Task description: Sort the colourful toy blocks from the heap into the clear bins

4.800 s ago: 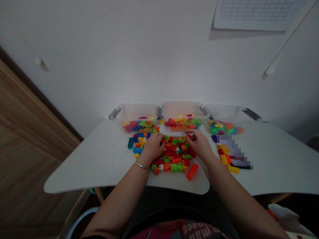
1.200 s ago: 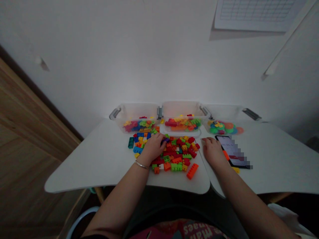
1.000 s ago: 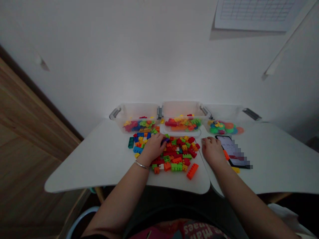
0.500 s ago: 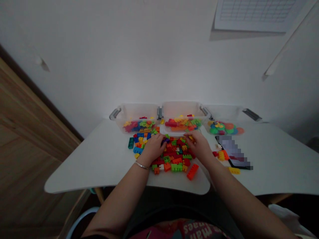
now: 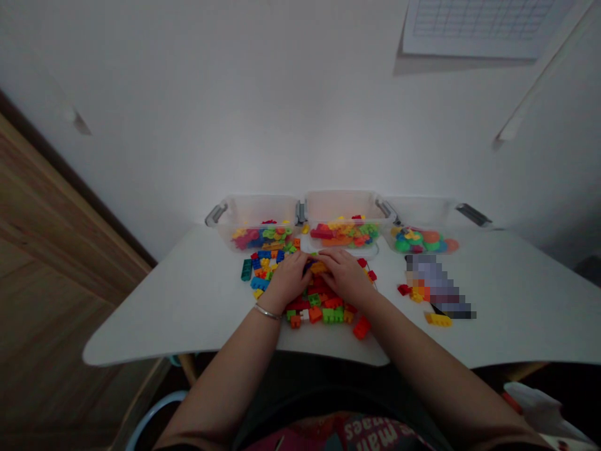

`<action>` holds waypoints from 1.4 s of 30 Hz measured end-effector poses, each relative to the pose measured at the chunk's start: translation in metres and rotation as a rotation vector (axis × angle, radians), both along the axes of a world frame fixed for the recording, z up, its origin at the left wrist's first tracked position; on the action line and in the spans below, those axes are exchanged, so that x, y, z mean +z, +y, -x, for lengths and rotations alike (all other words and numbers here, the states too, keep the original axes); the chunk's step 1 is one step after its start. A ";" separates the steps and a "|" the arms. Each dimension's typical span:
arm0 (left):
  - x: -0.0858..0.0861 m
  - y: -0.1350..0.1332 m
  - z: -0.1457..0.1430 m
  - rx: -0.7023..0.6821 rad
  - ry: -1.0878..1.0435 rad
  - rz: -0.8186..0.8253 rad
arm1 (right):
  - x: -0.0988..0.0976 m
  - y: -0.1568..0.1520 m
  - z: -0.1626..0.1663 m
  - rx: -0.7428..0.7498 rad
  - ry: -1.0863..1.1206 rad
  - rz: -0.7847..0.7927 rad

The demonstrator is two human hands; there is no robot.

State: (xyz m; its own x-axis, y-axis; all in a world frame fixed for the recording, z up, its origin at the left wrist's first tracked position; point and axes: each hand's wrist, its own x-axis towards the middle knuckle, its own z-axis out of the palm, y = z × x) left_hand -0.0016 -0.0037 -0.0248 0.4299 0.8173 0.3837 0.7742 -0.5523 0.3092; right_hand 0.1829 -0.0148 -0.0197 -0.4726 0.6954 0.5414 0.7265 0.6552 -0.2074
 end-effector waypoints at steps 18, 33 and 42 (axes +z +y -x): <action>0.006 -0.003 0.000 -0.030 -0.024 0.000 | -0.005 -0.035 -0.063 -0.387 -0.052 -0.049; 0.006 -0.004 0.000 -0.022 -0.021 0.007 | -0.067 -0.054 -0.132 -0.740 -0.101 -0.089; 0.004 -0.003 0.001 -0.028 -0.036 0.014 | -0.056 -0.035 -0.121 -0.526 -0.129 -0.011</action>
State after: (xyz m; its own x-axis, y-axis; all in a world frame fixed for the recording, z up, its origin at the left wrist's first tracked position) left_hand -0.0024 -0.0069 -0.0211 0.4388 0.8106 0.3878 0.7465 -0.5691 0.3448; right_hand 0.3041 -0.0499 -0.0754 -0.1248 0.8507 0.5107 0.9762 0.1974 -0.0903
